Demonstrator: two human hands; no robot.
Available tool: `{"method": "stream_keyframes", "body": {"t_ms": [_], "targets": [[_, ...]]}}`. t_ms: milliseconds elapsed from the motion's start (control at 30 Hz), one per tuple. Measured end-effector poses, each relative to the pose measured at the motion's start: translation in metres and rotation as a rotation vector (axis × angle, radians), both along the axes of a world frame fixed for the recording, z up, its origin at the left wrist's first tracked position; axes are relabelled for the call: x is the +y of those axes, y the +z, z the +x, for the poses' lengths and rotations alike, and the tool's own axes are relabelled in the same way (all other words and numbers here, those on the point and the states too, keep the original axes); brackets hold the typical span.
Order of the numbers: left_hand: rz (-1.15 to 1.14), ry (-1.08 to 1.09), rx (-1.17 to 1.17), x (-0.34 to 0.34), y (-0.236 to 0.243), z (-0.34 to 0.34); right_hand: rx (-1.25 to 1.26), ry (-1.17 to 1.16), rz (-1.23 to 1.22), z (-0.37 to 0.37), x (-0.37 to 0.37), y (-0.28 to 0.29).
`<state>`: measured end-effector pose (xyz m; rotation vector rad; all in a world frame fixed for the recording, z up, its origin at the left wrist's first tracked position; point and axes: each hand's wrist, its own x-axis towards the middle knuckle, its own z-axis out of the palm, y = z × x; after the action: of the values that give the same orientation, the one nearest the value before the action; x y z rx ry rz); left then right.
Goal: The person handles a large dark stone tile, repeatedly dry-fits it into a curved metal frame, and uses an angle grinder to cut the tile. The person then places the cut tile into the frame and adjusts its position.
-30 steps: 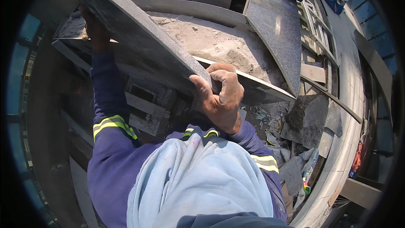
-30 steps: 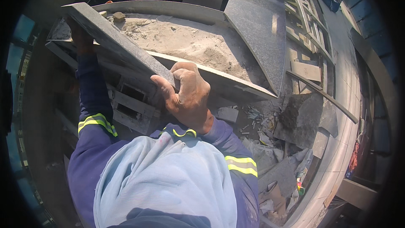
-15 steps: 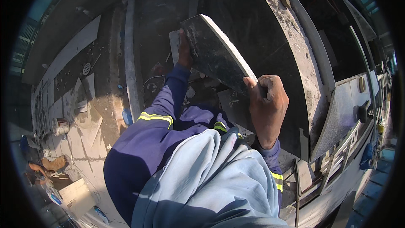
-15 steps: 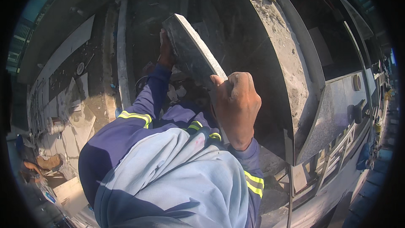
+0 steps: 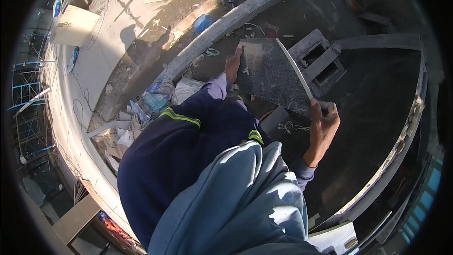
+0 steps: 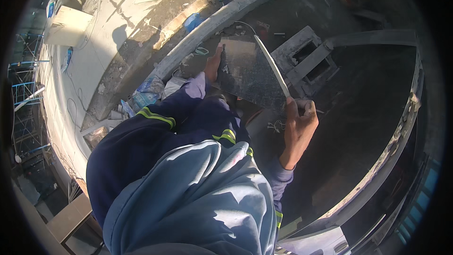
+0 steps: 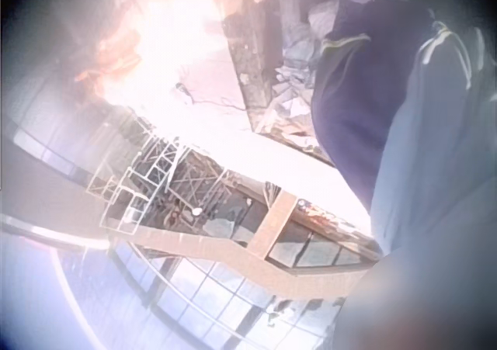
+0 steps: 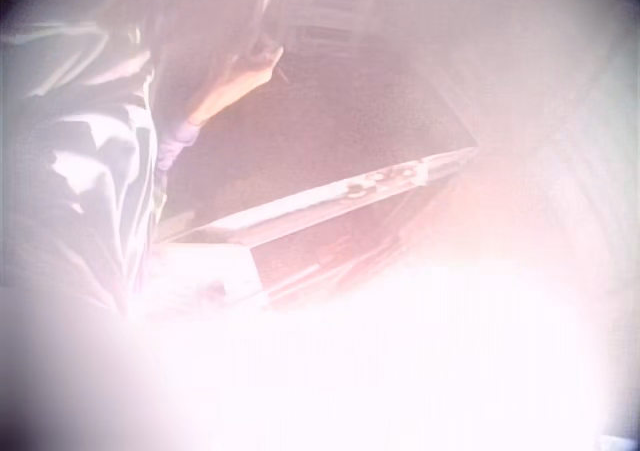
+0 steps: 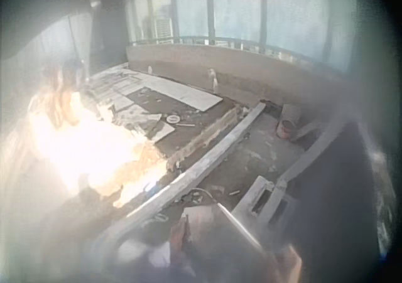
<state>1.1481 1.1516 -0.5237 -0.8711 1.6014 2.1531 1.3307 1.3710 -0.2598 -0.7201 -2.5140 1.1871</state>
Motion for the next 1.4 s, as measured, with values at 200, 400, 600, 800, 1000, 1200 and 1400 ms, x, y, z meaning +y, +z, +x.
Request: {"method": "stream_keyframes", "body": {"t_ms": [200, 400, 600, 800, 1000, 1200, 1400], "targets": [[0.032, 0.261, -0.173, -0.132, -0.046, 0.024, -0.068, 0.389, 0.051, -0.086, -0.08, -0.023], [0.11, 0.525, -0.18, -0.222, -0.072, 0.04, -0.001, 0.762, 0.016, -0.164, -0.163, -0.044], [0.157, 0.568, -0.324, -0.259, -0.054, 0.033, -0.137, 0.759, -0.163, -0.22, -0.181, -0.033], [0.145, 0.708, -0.182, -0.243, 0.006, 0.061, -0.054, 0.931, -0.151, -0.252, -0.189, 0.006], [0.443, 0.909, 0.189, -0.243, 0.051, 0.088, 0.054, 1.262, -0.291, -0.297, -0.239, 0.056], [0.376, 1.143, 0.386, -0.294, 0.092, 0.056, -0.081, 1.245, -0.702, -0.33, -0.315, 0.052], [0.284, 1.232, 0.328, -0.383, 0.072, -0.003, -0.226, 1.179, -0.776, -0.397, -0.418, -0.018]]}}
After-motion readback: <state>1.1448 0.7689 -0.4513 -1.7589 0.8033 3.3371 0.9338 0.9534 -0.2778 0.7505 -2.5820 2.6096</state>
